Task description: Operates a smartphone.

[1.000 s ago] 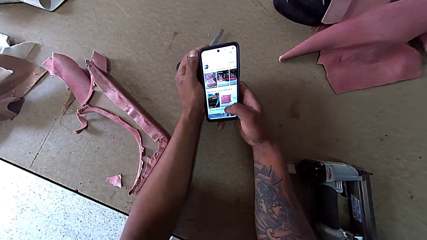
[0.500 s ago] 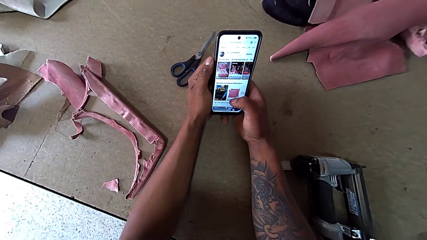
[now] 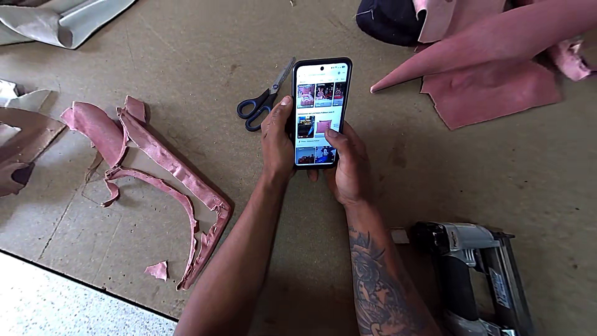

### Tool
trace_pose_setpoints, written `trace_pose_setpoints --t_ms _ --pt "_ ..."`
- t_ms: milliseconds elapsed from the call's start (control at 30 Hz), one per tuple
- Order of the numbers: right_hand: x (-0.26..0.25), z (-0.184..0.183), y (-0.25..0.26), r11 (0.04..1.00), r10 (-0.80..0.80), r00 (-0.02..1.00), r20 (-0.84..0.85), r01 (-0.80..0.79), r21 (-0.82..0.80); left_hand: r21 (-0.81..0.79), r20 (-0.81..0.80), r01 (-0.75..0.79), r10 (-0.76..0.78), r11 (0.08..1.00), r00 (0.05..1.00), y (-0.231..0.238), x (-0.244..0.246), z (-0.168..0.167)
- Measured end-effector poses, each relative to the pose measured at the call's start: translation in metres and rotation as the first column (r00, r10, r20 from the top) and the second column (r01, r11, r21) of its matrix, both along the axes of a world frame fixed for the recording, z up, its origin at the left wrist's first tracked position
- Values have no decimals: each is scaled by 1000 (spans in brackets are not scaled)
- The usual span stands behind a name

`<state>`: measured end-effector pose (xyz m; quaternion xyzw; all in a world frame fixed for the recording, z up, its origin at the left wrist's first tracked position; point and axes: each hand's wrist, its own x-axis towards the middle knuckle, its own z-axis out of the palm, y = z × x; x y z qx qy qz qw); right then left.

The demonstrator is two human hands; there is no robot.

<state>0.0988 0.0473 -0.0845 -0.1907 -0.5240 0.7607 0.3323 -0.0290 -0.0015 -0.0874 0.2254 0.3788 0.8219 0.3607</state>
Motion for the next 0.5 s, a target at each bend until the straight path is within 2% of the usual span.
trace_pose_setpoints --t_ms 500 --pt "0 -1 0 999 24 1000 3 -24 21 1 -46 -13 13 1000 999 0 -1 -3"
